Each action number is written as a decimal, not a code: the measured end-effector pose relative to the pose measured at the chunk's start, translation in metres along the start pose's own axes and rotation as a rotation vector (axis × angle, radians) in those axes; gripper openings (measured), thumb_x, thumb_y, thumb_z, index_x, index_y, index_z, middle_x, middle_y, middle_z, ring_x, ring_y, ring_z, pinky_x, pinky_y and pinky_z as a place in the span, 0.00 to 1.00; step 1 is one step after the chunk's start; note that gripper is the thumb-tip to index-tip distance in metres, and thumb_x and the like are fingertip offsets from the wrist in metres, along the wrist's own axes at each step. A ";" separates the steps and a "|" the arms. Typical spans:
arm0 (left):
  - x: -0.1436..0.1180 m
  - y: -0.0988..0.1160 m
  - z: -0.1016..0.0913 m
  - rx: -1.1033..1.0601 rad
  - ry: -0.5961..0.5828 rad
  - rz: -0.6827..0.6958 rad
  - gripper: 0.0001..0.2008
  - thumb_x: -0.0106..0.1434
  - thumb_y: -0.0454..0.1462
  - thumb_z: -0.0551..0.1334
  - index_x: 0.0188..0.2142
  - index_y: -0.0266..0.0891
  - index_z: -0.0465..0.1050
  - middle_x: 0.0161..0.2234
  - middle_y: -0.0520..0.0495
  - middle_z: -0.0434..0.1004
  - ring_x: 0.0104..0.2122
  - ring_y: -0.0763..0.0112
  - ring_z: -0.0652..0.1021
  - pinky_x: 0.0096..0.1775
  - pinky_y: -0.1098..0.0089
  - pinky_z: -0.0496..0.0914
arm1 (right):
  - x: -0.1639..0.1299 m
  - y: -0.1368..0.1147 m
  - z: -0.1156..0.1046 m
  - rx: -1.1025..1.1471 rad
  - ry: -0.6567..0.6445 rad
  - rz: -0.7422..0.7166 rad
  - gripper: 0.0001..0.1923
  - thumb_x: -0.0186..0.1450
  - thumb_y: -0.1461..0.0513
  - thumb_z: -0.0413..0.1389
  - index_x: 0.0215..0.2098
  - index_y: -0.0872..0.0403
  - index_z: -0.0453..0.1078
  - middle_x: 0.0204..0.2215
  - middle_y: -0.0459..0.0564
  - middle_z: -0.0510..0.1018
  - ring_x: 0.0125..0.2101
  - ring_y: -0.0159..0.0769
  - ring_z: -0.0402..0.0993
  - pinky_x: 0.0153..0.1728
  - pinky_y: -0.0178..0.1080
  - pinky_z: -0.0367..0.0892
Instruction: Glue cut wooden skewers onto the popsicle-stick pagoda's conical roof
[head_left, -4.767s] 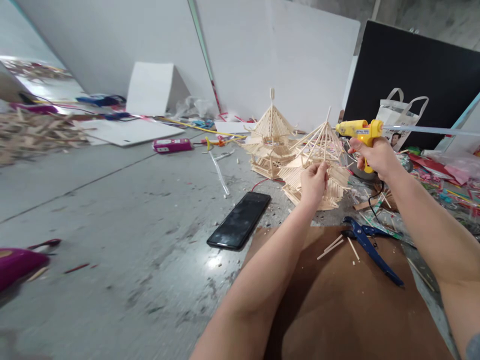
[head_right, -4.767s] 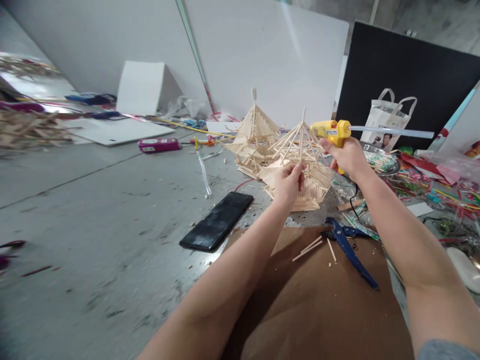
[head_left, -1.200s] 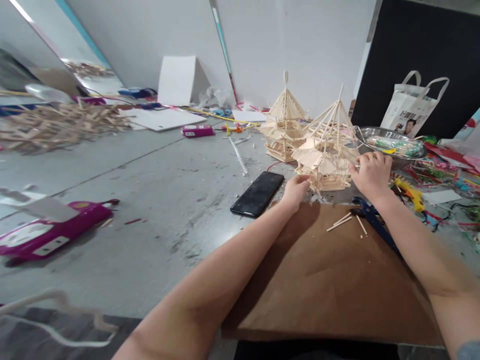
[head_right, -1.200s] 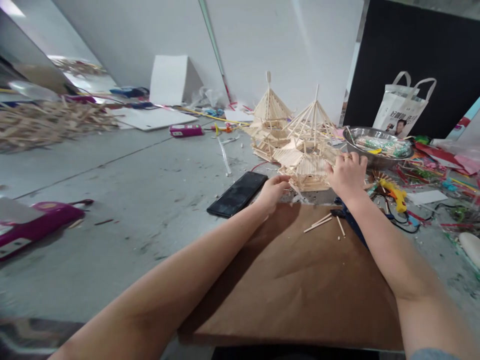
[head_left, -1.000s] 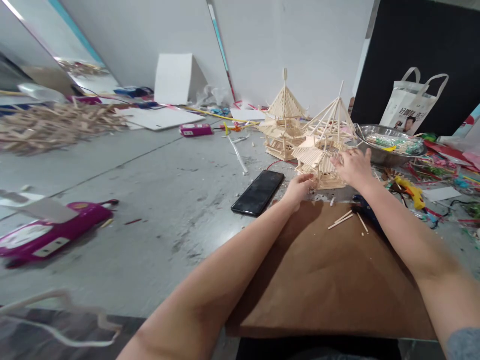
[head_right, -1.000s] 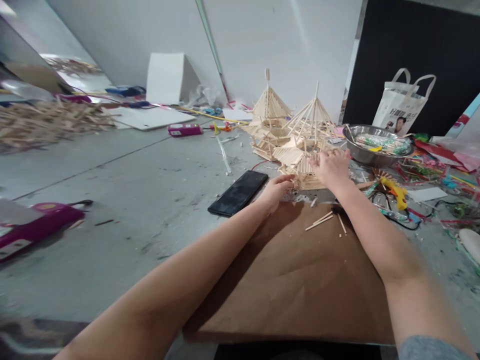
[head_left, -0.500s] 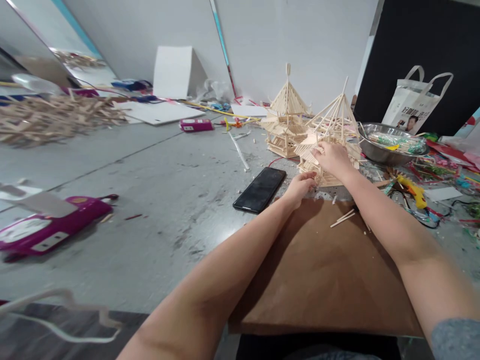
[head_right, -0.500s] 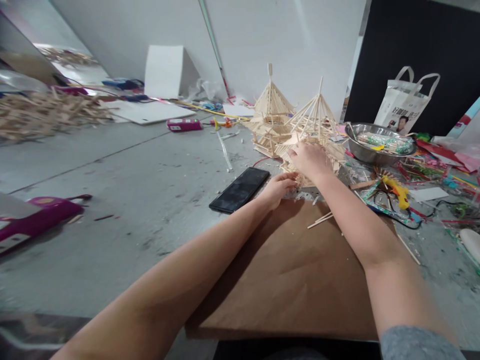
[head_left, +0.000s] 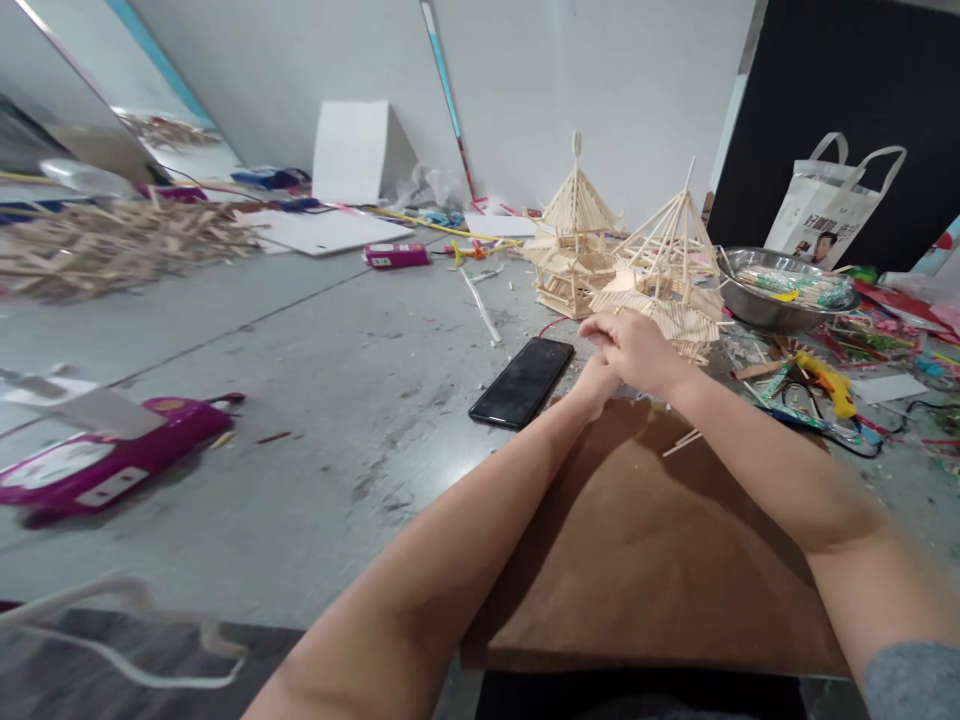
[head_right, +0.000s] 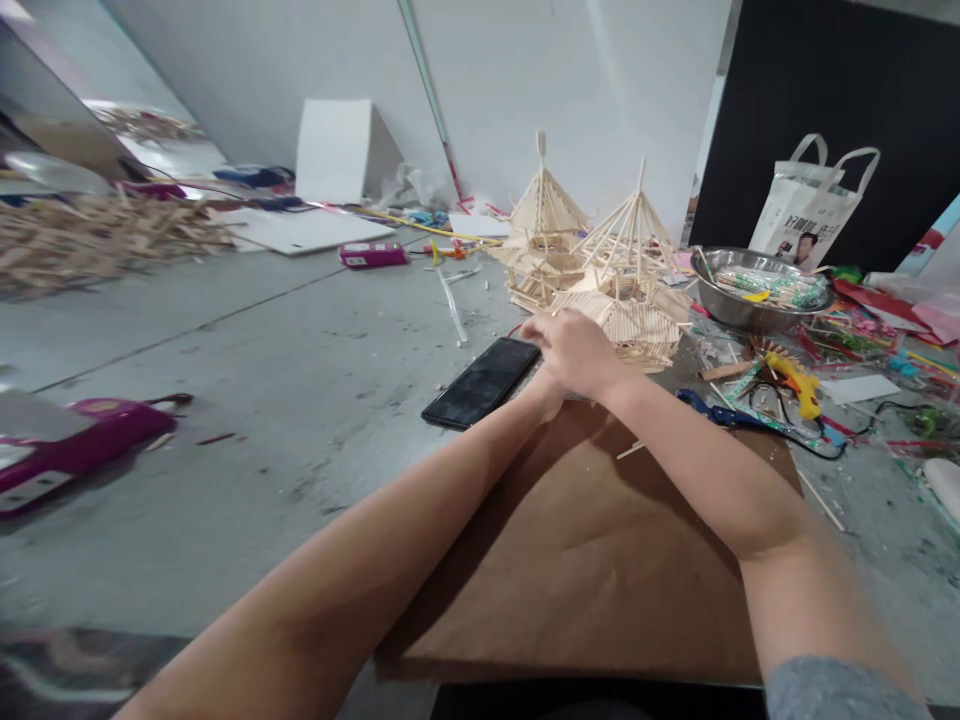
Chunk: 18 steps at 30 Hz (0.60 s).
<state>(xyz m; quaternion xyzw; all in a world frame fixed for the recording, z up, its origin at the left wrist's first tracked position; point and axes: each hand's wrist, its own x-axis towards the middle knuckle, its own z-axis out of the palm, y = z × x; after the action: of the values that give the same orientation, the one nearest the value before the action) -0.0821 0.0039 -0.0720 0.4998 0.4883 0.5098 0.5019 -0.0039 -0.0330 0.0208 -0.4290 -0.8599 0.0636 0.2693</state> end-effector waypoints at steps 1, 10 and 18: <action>0.000 0.002 -0.001 0.009 0.037 -0.003 0.06 0.53 0.29 0.56 0.29 0.34 0.72 0.20 0.49 0.68 0.28 0.69 0.71 0.34 0.68 0.68 | -0.009 -0.009 -0.002 0.053 -0.043 -0.059 0.14 0.63 0.67 0.45 0.39 0.56 0.71 0.38 0.51 0.75 0.40 0.33 0.69 0.43 0.35 0.61; 0.002 0.032 -0.020 -0.072 0.196 -0.064 0.06 0.45 0.30 0.55 0.26 0.36 0.68 0.19 0.53 0.67 0.14 0.79 0.64 0.18 0.76 0.57 | -0.099 -0.046 -0.007 0.157 -0.810 -0.456 0.14 0.60 0.71 0.48 0.40 0.59 0.71 0.37 0.55 0.75 0.35 0.31 0.70 0.37 0.31 0.63; -0.017 0.089 -0.006 -0.136 0.035 0.140 0.10 0.49 0.35 0.56 0.32 0.34 0.68 0.28 0.48 0.68 0.19 0.79 0.68 0.22 0.73 0.63 | -0.112 -0.036 0.002 0.145 -0.959 -0.370 0.14 0.60 0.69 0.48 0.41 0.60 0.71 0.38 0.55 0.76 0.35 0.33 0.69 0.34 0.32 0.61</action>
<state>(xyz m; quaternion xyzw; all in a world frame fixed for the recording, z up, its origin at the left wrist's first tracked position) -0.0902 -0.0151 0.0168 0.4887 0.4251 0.5842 0.4891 0.0244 -0.1417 -0.0140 -0.1727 -0.9415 0.2638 -0.1190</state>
